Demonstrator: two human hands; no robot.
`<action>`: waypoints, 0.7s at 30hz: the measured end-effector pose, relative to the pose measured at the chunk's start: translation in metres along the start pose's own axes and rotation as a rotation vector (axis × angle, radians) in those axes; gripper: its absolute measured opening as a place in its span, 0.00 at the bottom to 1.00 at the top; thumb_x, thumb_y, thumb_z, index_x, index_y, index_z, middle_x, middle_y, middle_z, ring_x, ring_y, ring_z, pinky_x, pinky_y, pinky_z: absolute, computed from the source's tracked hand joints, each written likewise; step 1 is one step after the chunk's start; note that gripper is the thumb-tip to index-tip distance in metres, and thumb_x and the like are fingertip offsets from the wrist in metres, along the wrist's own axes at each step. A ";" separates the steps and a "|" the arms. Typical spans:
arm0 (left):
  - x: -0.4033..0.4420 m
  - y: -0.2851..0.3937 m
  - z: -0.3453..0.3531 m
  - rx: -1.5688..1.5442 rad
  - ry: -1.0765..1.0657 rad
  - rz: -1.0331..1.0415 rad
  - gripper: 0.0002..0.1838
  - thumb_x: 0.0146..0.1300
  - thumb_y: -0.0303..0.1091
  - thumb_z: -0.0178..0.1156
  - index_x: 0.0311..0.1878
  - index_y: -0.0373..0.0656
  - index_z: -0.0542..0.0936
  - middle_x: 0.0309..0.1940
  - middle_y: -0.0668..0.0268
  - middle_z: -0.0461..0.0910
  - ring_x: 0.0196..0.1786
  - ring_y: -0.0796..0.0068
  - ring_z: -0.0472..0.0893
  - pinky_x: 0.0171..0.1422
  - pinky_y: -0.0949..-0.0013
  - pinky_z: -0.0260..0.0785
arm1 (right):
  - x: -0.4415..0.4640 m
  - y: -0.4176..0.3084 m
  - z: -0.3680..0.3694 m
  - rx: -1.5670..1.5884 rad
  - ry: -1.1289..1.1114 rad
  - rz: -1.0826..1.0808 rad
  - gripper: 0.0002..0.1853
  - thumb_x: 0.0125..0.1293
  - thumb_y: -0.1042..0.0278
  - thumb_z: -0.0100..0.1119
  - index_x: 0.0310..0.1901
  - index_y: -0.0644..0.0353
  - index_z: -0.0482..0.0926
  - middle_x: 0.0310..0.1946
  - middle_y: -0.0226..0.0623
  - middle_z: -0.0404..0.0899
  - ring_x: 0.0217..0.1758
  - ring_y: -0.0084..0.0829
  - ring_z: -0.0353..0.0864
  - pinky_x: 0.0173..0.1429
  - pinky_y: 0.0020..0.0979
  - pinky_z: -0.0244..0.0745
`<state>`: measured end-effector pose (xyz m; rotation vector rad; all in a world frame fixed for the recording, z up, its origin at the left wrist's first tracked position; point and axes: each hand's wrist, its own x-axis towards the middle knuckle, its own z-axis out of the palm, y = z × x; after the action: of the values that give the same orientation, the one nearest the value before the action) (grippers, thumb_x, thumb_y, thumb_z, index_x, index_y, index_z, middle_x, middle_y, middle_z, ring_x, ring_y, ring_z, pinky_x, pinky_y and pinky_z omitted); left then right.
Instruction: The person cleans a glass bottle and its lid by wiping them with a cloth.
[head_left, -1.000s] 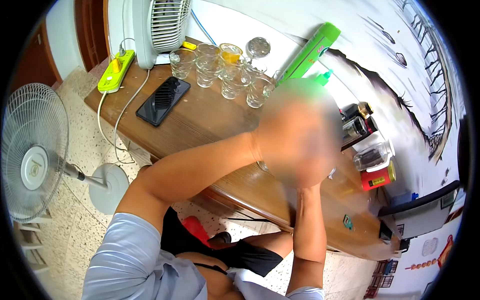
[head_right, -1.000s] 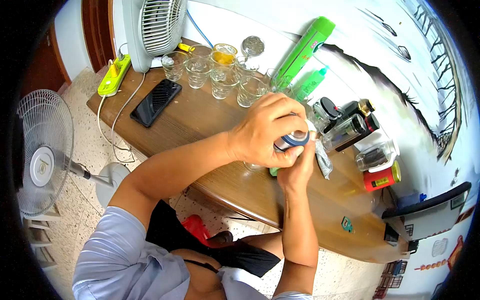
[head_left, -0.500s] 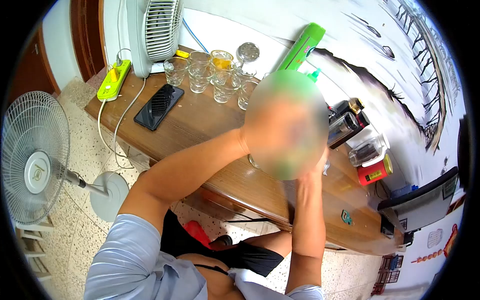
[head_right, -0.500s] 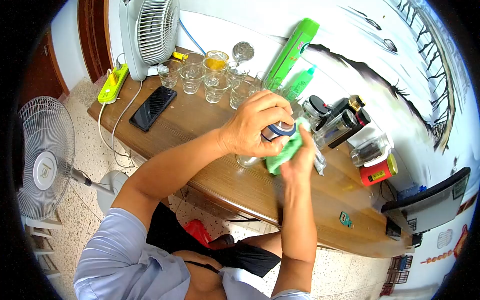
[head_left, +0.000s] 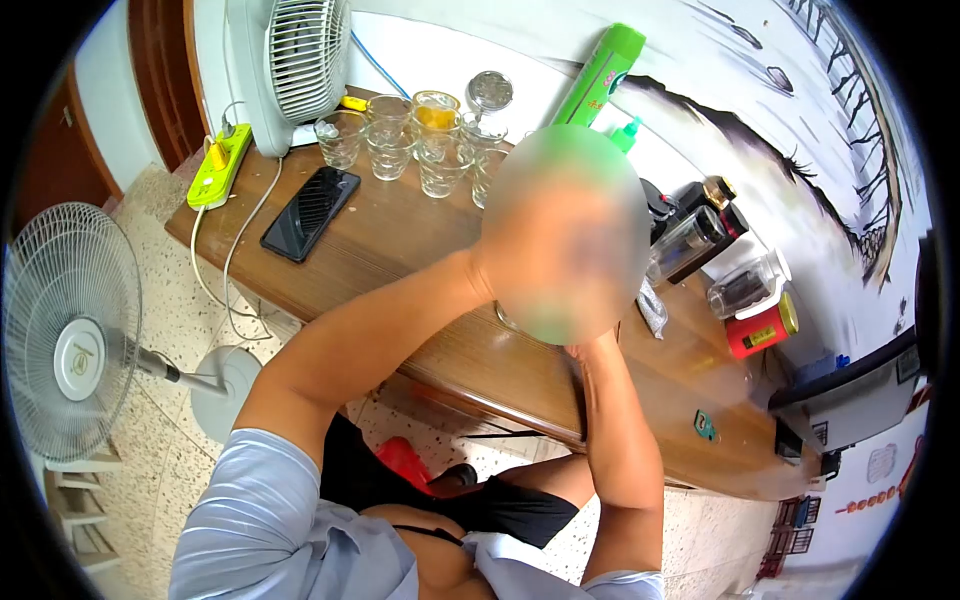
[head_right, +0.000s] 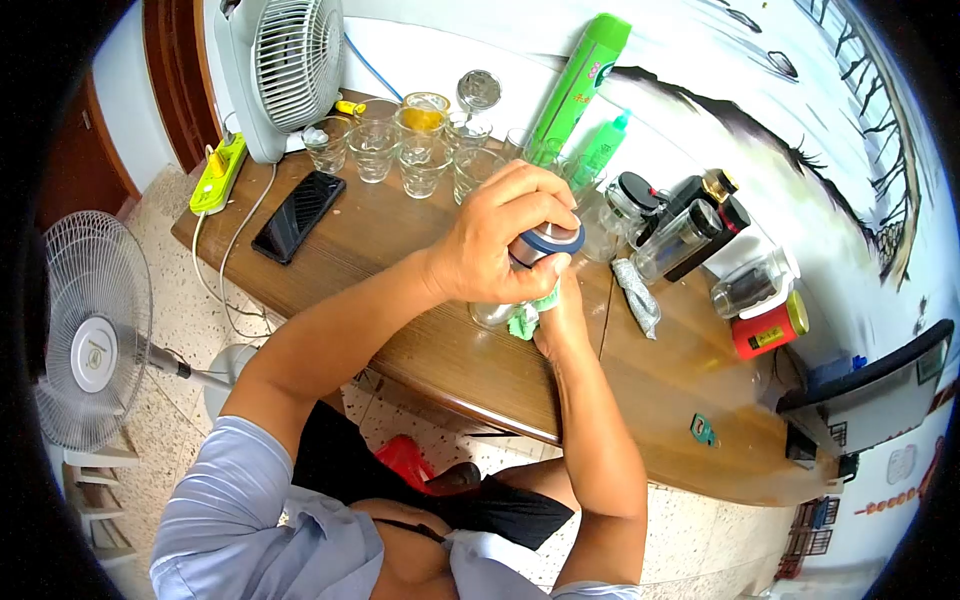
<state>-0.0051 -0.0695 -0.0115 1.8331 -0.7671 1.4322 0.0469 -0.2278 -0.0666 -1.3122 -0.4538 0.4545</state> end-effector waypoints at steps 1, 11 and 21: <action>0.001 0.000 0.000 0.003 -0.002 0.004 0.18 0.53 0.38 0.72 0.47 0.42 0.85 0.51 0.57 0.82 0.51 0.54 0.81 0.58 0.53 0.77 | 0.001 0.002 -0.002 0.021 -0.004 -0.006 0.27 0.88 0.45 0.48 0.75 0.57 0.71 0.66 0.36 0.80 0.67 0.32 0.82 0.72 0.38 0.79; 0.003 0.010 0.004 -0.032 0.049 0.027 0.17 0.53 0.37 0.73 0.44 0.44 0.83 0.47 0.60 0.81 0.50 0.53 0.81 0.57 0.53 0.76 | -0.028 -0.058 0.030 0.026 0.116 -0.598 0.30 0.90 0.45 0.41 0.72 0.66 0.73 0.64 0.44 0.81 0.67 0.36 0.80 0.75 0.43 0.74; -0.001 0.007 -0.001 -0.034 0.023 0.024 0.12 0.66 0.42 0.71 0.44 0.44 0.86 0.49 0.57 0.82 0.48 0.55 0.80 0.57 0.55 0.73 | -0.014 -0.014 0.021 0.127 0.077 0.007 0.29 0.84 0.41 0.53 0.73 0.55 0.72 0.67 0.38 0.79 0.69 0.34 0.82 0.70 0.41 0.82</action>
<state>-0.0113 -0.0725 -0.0115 1.7838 -0.8002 1.4447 0.0245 -0.2208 -0.0495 -1.2050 -0.3504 0.4301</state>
